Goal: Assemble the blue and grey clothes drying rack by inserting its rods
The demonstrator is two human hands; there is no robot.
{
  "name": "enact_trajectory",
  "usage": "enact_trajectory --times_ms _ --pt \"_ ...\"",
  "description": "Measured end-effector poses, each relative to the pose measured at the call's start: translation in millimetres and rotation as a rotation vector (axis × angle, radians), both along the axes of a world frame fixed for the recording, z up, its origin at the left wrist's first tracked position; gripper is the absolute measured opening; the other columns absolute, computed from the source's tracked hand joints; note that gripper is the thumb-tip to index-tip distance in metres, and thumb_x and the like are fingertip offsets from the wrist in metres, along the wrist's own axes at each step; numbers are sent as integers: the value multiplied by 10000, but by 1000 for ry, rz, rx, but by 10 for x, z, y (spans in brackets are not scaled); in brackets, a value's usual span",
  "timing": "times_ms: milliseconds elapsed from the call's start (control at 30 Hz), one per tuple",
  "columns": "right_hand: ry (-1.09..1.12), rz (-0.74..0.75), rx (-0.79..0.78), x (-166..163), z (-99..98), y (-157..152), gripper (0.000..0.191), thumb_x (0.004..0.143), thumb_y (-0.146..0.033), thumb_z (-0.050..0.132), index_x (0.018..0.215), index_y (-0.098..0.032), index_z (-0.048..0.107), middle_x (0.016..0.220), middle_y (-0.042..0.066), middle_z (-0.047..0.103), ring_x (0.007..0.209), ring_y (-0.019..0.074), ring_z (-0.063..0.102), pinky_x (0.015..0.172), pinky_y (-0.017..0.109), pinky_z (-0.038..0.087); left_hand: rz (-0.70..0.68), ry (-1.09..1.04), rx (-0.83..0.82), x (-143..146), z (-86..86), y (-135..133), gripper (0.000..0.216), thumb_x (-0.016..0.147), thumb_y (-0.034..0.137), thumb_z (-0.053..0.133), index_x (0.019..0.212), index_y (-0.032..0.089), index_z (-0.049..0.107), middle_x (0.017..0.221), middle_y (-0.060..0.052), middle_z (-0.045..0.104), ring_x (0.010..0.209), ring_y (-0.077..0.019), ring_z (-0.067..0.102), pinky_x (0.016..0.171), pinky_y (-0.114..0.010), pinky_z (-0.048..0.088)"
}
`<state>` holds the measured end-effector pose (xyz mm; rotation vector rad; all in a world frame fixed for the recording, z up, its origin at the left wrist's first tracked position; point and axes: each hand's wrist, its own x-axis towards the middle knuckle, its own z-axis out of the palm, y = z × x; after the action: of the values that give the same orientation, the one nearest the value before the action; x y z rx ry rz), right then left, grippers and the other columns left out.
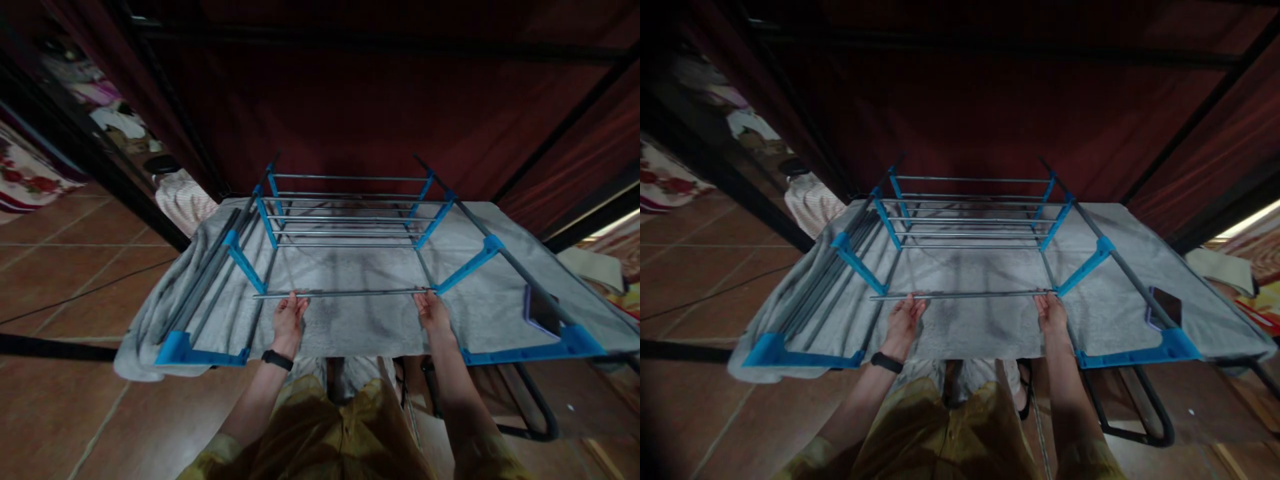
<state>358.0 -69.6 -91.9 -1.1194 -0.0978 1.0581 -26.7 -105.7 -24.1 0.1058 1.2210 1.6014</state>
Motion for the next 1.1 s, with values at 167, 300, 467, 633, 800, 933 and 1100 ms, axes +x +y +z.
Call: enact_trajectory --times_ms 167,300,467,633,800,933,1100 --pt "-53 73 -8 -3 9 -29 96 866 -114 580 814 -185 619 736 -28 710 706 92 714 782 239 628 -13 36 19 -5 -49 13 162 897 182 669 747 147 618 732 -38 702 642 -109 684 666 -234 579" --pt "-186 138 -4 -55 11 -60 52 812 -181 653 783 -185 610 693 -24 690 663 116 699 752 261 626 -23 56 40 -8 -68 29 154 854 216 729 760 147 629 743 -40 700 663 -116 689 668 -240 571" --pt "-545 390 -139 -250 20 -142 235 836 -406 632 784 -177 635 698 45 701 609 178 664 616 312 586 -24 97 52 -27 -102 55 255 784 303 800 713 146 612 691 -33 671 671 -128 686 640 -232 534" --pt "-1410 447 80 -902 141 -339 333 935 -421 490 1072 -173 667 1016 137 721 935 271 671 849 435 546 -46 210 57 -43 -145 54 389 704 463 828 671 156 592 649 -39 658 625 -125 637 599 -238 474" --pt "-1898 603 452 -1659 287 -372 381 994 -243 398 1343 -194 543 1310 129 625 1238 262 541 1080 472 408 -74 298 58 -52 -159 62 420 704 534 783 671 166 584 658 -53 661 604 -127 606 586 -253 437" --pt "-2080 655 431 -1904 354 -216 411 973 -170 426 1368 -204 534 1185 111 655 1126 265 555 1104 482 341 -106 407 58 -70 -184 77 396 725 524 746 650 175 575 650 -57 645 590 -139 583 581 -271 426" --pt "-2165 769 395 -1871 390 -19 449 933 -101 469 1346 -243 571 1063 82 651 1027 250 559 1002 392 382 24 548 54 -205 -247 28 232 715 343 770 753 201 591 722 -3 603 714 -157 579 713 -286 460"
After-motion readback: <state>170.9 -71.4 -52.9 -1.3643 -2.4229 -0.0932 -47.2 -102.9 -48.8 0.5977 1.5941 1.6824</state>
